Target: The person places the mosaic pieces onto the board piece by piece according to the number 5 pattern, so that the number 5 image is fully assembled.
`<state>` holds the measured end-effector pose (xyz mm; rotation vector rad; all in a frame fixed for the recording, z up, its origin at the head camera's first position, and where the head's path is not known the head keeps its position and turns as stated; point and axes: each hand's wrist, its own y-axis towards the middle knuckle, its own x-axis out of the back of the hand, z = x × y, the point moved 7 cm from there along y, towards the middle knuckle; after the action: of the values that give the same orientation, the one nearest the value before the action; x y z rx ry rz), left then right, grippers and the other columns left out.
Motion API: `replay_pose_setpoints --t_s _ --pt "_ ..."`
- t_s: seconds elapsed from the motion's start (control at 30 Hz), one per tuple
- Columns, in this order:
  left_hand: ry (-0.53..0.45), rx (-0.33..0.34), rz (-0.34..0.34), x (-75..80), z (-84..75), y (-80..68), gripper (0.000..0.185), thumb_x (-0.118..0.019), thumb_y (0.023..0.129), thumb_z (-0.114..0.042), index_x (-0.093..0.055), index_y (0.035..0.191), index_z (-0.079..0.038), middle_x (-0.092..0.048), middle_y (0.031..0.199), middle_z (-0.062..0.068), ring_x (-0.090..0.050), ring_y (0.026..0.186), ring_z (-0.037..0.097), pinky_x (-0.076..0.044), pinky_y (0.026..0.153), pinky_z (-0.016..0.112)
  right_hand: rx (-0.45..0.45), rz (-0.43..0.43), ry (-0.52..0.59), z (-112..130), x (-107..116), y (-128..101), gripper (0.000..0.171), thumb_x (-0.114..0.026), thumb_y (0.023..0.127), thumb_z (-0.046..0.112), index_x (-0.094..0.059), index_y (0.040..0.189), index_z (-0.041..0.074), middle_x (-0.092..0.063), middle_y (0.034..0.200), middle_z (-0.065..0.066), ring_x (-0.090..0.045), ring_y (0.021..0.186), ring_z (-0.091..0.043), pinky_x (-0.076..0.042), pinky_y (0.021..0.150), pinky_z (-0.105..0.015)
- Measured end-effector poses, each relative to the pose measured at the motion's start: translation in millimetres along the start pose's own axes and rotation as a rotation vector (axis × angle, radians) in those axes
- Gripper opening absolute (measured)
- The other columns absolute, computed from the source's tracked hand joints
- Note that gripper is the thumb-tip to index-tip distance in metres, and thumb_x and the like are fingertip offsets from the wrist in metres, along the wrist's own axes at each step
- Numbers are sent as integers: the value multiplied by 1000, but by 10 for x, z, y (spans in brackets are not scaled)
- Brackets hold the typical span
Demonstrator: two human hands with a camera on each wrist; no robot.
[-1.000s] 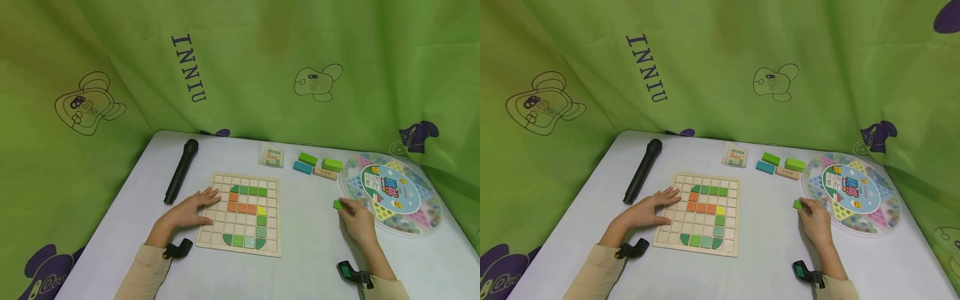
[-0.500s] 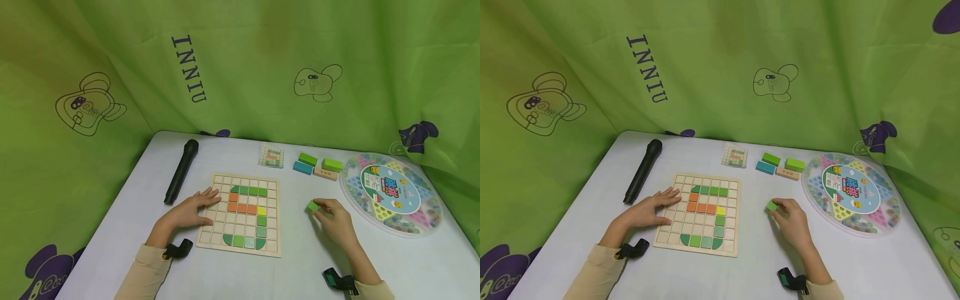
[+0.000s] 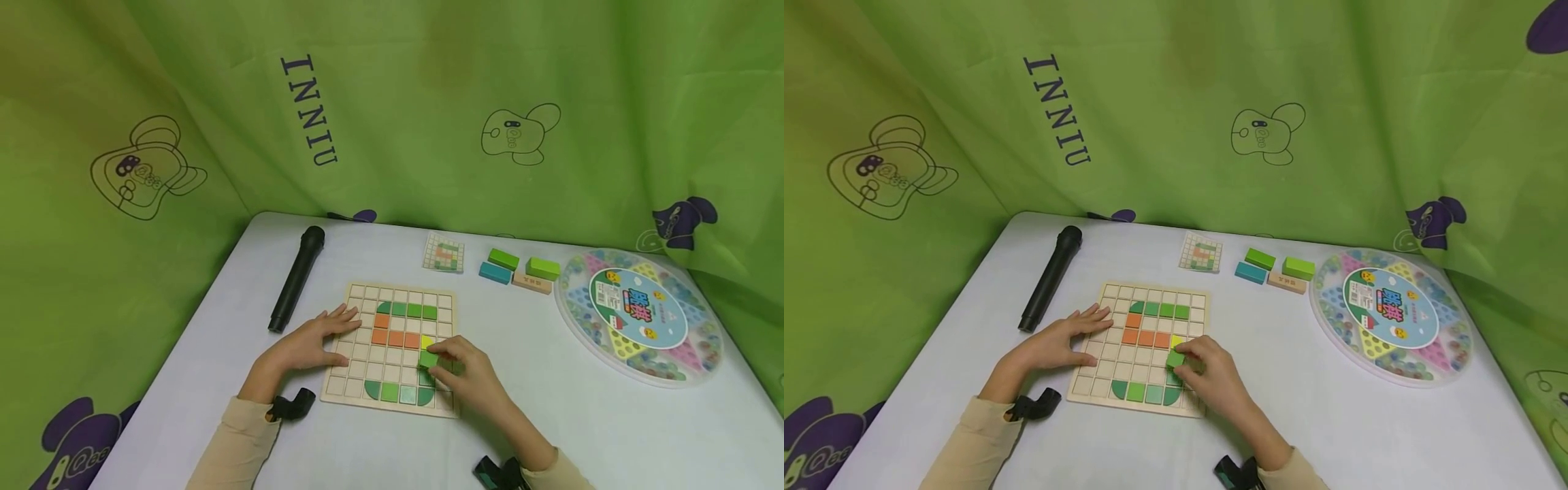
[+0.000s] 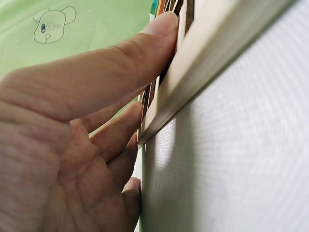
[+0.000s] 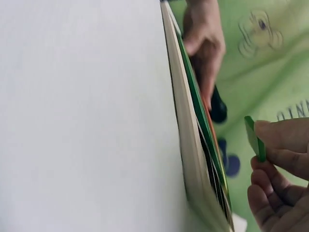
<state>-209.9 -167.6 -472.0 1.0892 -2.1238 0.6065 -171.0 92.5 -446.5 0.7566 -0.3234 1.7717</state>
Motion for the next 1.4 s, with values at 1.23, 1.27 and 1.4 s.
replay_pose_setpoints --t_s 1.23,1.27,1.4 --pt "9 -11 16 11 -22 21 73 -77 77 -32 -47 140 -12 -30 155 3 -16 146 27 -12 119 51 77 244 -56 354 -808 299 25 -75 81 17 -71 105 12 -60 96 2 -52 87 -10 -46 76 -23" --pt "10 -12 14 12 -21 18 73 -77 77 -32 -47 140 -12 -30 155 3 -16 146 27 -12 119 51 75 248 -46 354 -799 301 25 -74 81 17 -71 106 12 -60 97 2 -52 87 -10 -46 76 -23" --pt "-2 -14 8 3 -14 10 74 -78 76 -31 -47 140 -12 -30 155 3 -15 146 27 -11 119 52 60 233 6 320 -682 296 26 -70 85 19 -69 110 11 -63 102 3 -57 93 -11 -50 81 -26"
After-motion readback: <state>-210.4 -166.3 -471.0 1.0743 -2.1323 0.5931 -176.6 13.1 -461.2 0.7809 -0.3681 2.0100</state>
